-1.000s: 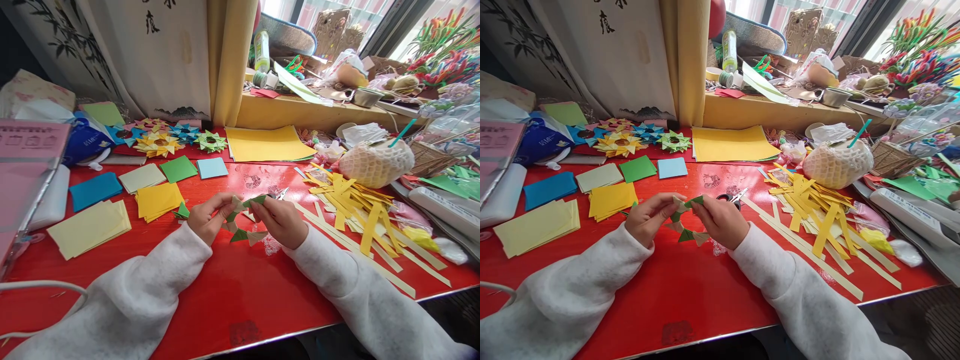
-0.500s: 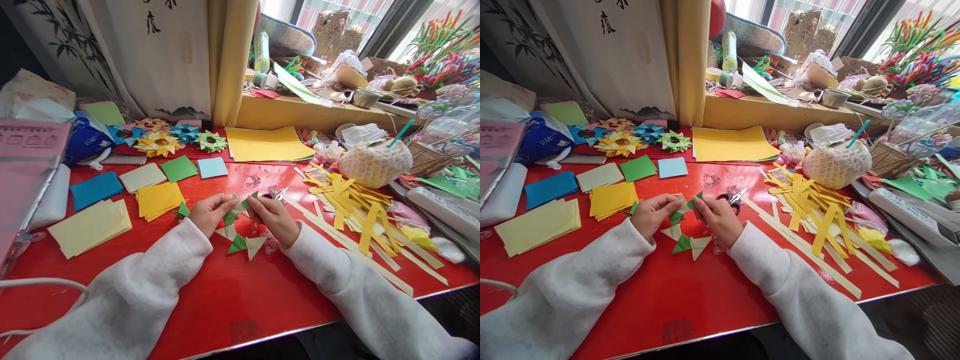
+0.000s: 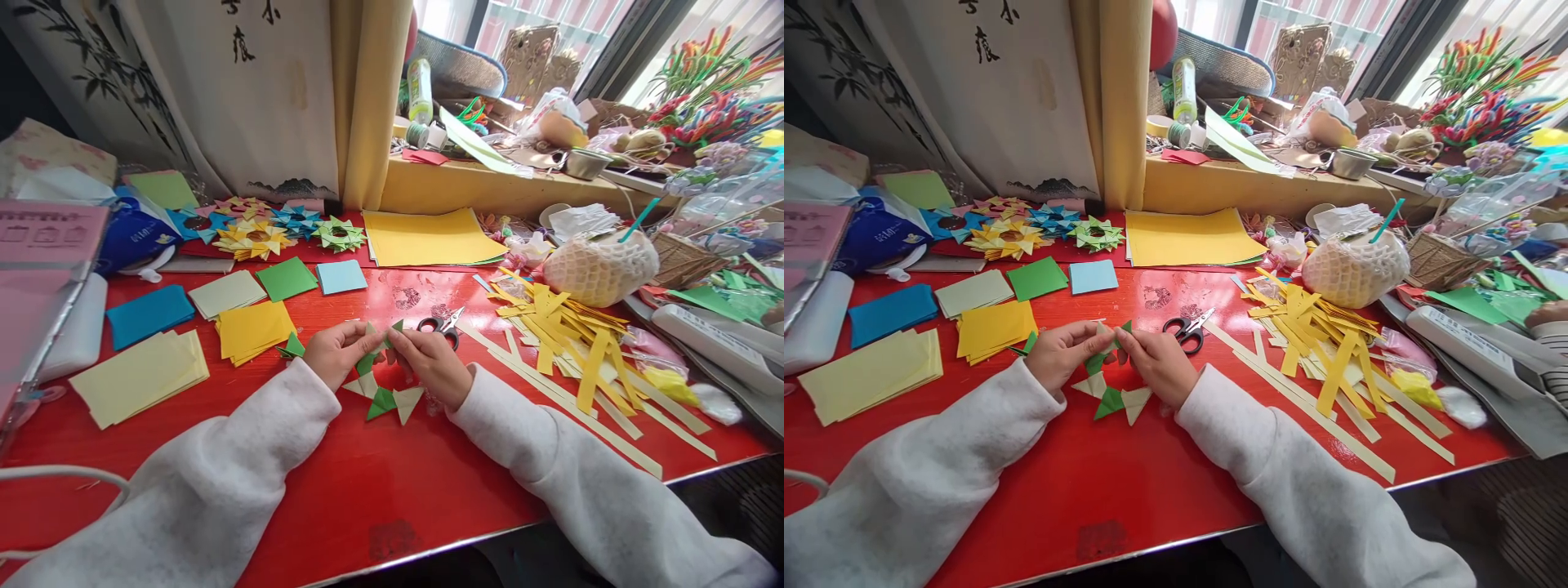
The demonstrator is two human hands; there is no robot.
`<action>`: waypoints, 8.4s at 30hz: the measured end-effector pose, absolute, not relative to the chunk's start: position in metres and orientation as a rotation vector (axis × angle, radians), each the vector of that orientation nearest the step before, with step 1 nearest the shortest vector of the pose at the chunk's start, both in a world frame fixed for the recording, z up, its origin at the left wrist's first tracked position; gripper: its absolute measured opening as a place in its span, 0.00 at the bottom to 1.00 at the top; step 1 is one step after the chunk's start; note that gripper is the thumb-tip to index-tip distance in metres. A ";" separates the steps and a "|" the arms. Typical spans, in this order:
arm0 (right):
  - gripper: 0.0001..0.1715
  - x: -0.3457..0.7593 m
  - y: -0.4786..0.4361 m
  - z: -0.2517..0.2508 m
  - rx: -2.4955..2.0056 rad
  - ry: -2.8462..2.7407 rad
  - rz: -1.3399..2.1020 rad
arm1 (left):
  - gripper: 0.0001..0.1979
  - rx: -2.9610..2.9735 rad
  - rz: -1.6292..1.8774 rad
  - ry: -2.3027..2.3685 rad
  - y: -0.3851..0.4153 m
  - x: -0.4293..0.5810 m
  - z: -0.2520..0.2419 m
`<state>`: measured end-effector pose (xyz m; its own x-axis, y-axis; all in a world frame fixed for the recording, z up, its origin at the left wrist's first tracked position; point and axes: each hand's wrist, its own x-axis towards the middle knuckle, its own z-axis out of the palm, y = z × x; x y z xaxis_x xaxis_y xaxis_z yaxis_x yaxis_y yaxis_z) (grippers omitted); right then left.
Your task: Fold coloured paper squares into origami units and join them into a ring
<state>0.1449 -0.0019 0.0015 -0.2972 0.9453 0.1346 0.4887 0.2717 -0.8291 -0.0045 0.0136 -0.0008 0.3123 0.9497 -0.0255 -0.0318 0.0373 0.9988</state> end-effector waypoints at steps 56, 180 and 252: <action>0.09 0.158 0.023 -0.017 -1.248 -2.050 0.584 | 0.11 1.235 1.055 0.990 0.023 -0.008 -0.010; 0.10 0.162 -0.022 0.028 -0.845 -2.104 0.312 | 0.02 1.925 1.117 0.716 0.007 -0.009 -0.002; 0.14 0.163 -0.024 0.022 -0.648 -2.185 -0.024 | 0.11 2.724 1.382 0.554 0.009 -0.015 -0.001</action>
<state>0.1628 -0.0239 0.0220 -0.5172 0.4417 0.7331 0.4576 0.8665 -0.1993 -0.0148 0.0092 -0.0006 0.5401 0.3296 0.7744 0.2962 -0.9357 0.1917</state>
